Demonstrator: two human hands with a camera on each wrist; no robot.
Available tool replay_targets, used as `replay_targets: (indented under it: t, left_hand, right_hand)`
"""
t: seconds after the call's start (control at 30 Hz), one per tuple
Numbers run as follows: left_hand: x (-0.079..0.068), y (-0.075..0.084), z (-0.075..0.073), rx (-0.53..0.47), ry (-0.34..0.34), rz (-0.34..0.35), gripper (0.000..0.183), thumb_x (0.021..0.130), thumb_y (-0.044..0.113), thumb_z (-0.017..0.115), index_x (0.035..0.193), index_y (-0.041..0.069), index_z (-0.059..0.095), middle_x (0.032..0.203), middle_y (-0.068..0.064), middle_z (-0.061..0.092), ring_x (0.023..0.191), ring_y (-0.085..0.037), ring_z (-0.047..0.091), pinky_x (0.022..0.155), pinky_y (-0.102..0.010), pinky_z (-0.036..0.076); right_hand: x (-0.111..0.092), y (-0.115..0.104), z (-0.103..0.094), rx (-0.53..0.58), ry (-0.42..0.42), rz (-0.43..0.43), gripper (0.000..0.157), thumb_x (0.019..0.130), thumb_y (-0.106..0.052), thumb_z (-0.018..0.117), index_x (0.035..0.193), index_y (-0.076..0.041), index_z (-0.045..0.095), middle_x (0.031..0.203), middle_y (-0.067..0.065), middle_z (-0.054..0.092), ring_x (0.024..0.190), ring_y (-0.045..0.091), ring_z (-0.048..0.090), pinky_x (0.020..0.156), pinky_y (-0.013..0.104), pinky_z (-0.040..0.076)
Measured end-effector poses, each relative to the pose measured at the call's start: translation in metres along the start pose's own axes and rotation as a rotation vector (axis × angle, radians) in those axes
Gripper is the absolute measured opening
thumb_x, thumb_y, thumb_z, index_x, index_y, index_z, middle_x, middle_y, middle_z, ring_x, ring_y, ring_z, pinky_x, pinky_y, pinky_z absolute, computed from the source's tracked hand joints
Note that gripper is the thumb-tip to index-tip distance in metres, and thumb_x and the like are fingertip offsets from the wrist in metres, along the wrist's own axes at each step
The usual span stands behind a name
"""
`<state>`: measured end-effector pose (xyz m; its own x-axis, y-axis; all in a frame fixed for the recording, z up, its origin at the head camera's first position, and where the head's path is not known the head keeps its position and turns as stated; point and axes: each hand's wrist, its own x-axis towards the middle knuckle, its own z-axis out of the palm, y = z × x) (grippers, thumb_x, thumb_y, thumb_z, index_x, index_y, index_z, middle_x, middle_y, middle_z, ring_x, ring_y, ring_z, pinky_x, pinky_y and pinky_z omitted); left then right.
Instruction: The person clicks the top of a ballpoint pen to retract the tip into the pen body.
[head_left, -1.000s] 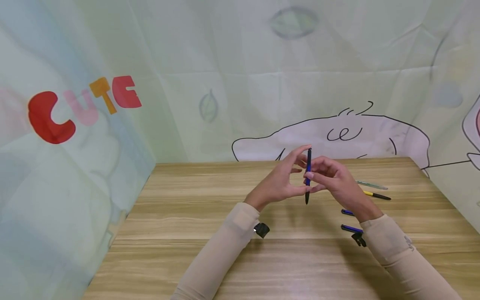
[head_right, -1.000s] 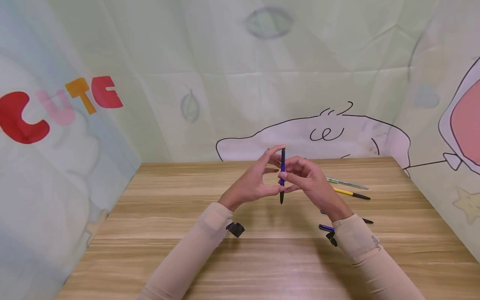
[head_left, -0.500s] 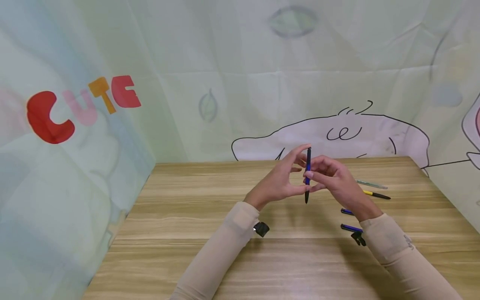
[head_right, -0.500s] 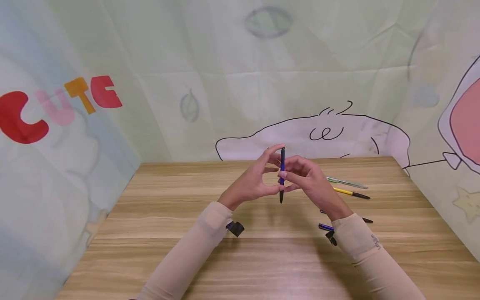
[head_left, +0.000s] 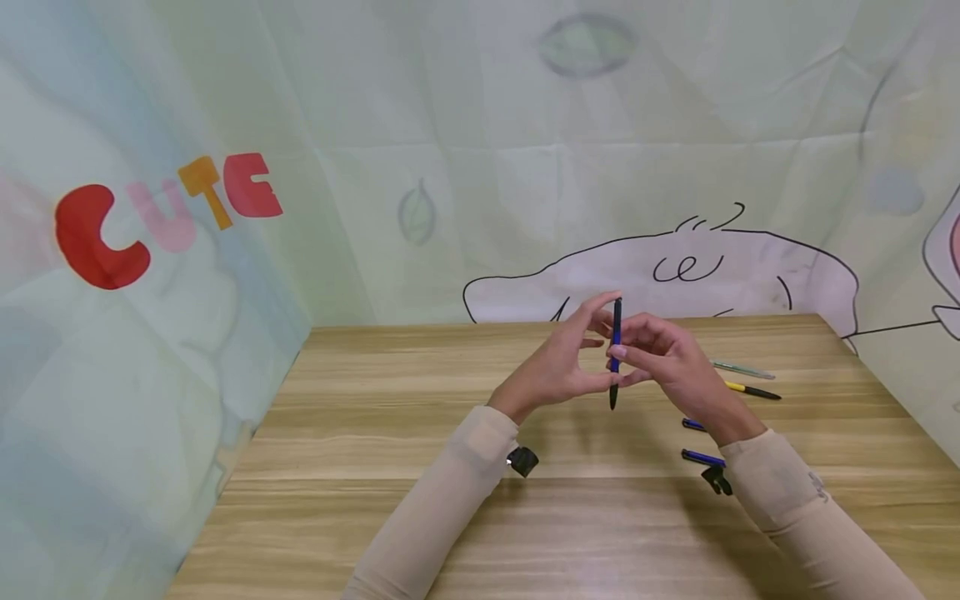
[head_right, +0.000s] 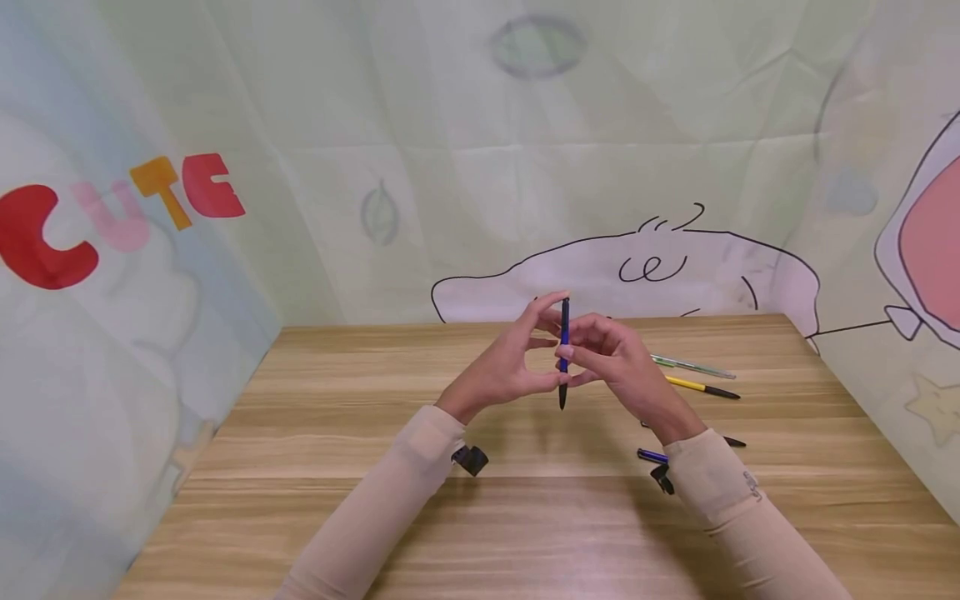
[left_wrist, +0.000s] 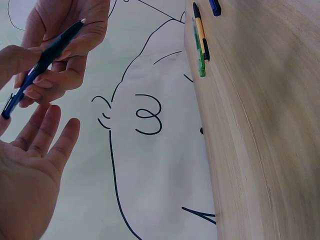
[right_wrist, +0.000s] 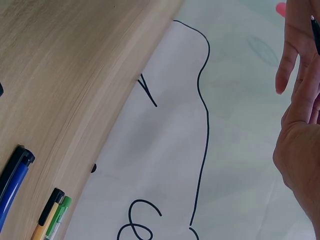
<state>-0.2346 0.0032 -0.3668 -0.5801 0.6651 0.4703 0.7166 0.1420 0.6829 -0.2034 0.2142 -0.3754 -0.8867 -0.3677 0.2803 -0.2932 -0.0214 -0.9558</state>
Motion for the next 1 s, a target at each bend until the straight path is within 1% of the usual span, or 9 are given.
replay_targets:
  t: [0.1, 0.2, 0.33, 0.47, 0.5, 0.6, 0.7, 0.83, 1.0]
  left_hand:
    - [0.0000, -0.0003, 0.0004, 0.005, 0.000, 0.007, 0.104, 0.082, 0.011, 0.085, 0.160, 0.021, 0.018, 0.130, -0.010, 0.055, 0.117, -0.018, 0.058, 0.103, -0.038, 0.054]
    - [0.0002, -0.0003, 0.0004, 0.016, 0.001, 0.011, 0.104, 0.082, 0.011, 0.086, 0.160, 0.018, 0.018, 0.130, -0.010, 0.055, 0.117, -0.018, 0.058, 0.102, -0.037, 0.054]
    - [0.0001, 0.0005, 0.0000, 0.016, -0.001, 0.002, 0.104, 0.082, 0.012, 0.085, 0.160, 0.022, 0.017, 0.130, -0.008, 0.055, 0.117, -0.016, 0.057, 0.102, -0.029, 0.052]
    - [0.0002, 0.0009, 0.0003, -0.007, 0.000, 0.001, 0.104, 0.082, 0.010, 0.085, 0.160, 0.025, 0.017, 0.129, -0.008, 0.055, 0.117, -0.016, 0.057, 0.103, -0.034, 0.053]
    - [0.0002, 0.0008, 0.0005, -0.010, 0.001, 0.003, 0.104, 0.082, 0.009, 0.085, 0.160, 0.025, 0.017, 0.129, -0.009, 0.055, 0.117, -0.017, 0.057, 0.102, -0.036, 0.054]
    - [0.0002, 0.0008, 0.0008, -0.011, 0.004, 0.004, 0.104, 0.082, 0.009, 0.085, 0.160, 0.025, 0.017, 0.129, -0.009, 0.055, 0.117, -0.018, 0.057, 0.102, -0.040, 0.054]
    - [0.0002, 0.0010, 0.0009, -0.004, 0.004, 0.000, 0.104, 0.082, 0.009, 0.085, 0.160, 0.025, 0.017, 0.130, -0.009, 0.055, 0.117, -0.017, 0.057, 0.103, -0.040, 0.053]
    - [0.0000, 0.0017, 0.0008, 0.010, 0.000, -0.014, 0.105, 0.082, 0.012, 0.085, 0.160, 0.026, 0.017, 0.130, -0.007, 0.055, 0.118, -0.016, 0.057, 0.104, -0.033, 0.051]
    - [-0.0004, 0.0027, 0.0006, 0.014, -0.002, -0.018, 0.105, 0.082, 0.012, 0.086, 0.159, 0.026, 0.017, 0.130, -0.007, 0.056, 0.118, -0.016, 0.057, 0.105, -0.030, 0.050]
  right_hand:
    - [-0.0003, 0.0000, 0.0001, 0.007, -0.002, -0.002, 0.015, 0.100, -0.006, 0.062, 0.115, -0.003, 0.062, 0.106, 0.005, 0.066, 0.091, 0.016, 0.066, 0.071, 0.041, 0.064]
    - [-0.0004, -0.0002, 0.0001, 0.016, -0.005, -0.005, 0.015, 0.100, -0.005, 0.062, 0.115, -0.003, 0.062, 0.106, 0.005, 0.066, 0.091, 0.016, 0.066, 0.071, 0.040, 0.064]
    - [-0.0003, -0.0001, -0.0001, 0.029, -0.009, -0.010, 0.015, 0.101, -0.004, 0.061, 0.115, -0.003, 0.062, 0.105, 0.004, 0.066, 0.091, 0.016, 0.066, 0.071, 0.039, 0.064]
    - [-0.0002, 0.0008, -0.0003, 0.032, -0.011, -0.010, 0.015, 0.100, -0.004, 0.061, 0.115, -0.003, 0.062, 0.105, 0.005, 0.065, 0.091, 0.016, 0.066, 0.071, 0.040, 0.064]
    - [-0.0002, 0.0009, -0.0004, 0.030, -0.010, -0.009, 0.015, 0.100, -0.004, 0.061, 0.115, -0.003, 0.062, 0.106, 0.005, 0.065, 0.091, 0.016, 0.066, 0.071, 0.040, 0.064]
    - [-0.0002, 0.0011, -0.0003, 0.025, -0.007, -0.005, 0.018, 0.100, -0.004, 0.061, 0.117, 0.002, 0.060, 0.106, 0.005, 0.065, 0.092, 0.016, 0.066, 0.071, 0.041, 0.064]
    - [-0.0001, 0.0010, -0.0002, 0.025, -0.006, -0.005, 0.024, 0.100, -0.004, 0.061, 0.120, 0.009, 0.055, 0.107, 0.005, 0.065, 0.092, 0.016, 0.066, 0.071, 0.041, 0.064]
    - [-0.0002, 0.0005, 0.0000, 0.031, -0.009, -0.007, 0.029, 0.100, -0.003, 0.061, 0.122, 0.014, 0.051, 0.107, 0.005, 0.066, 0.092, 0.016, 0.066, 0.071, 0.041, 0.064]
    - [-0.0002, 0.0006, -0.0002, 0.034, -0.012, -0.007, 0.030, 0.101, -0.003, 0.061, 0.122, 0.015, 0.050, 0.107, 0.005, 0.066, 0.093, 0.016, 0.066, 0.071, 0.041, 0.064]
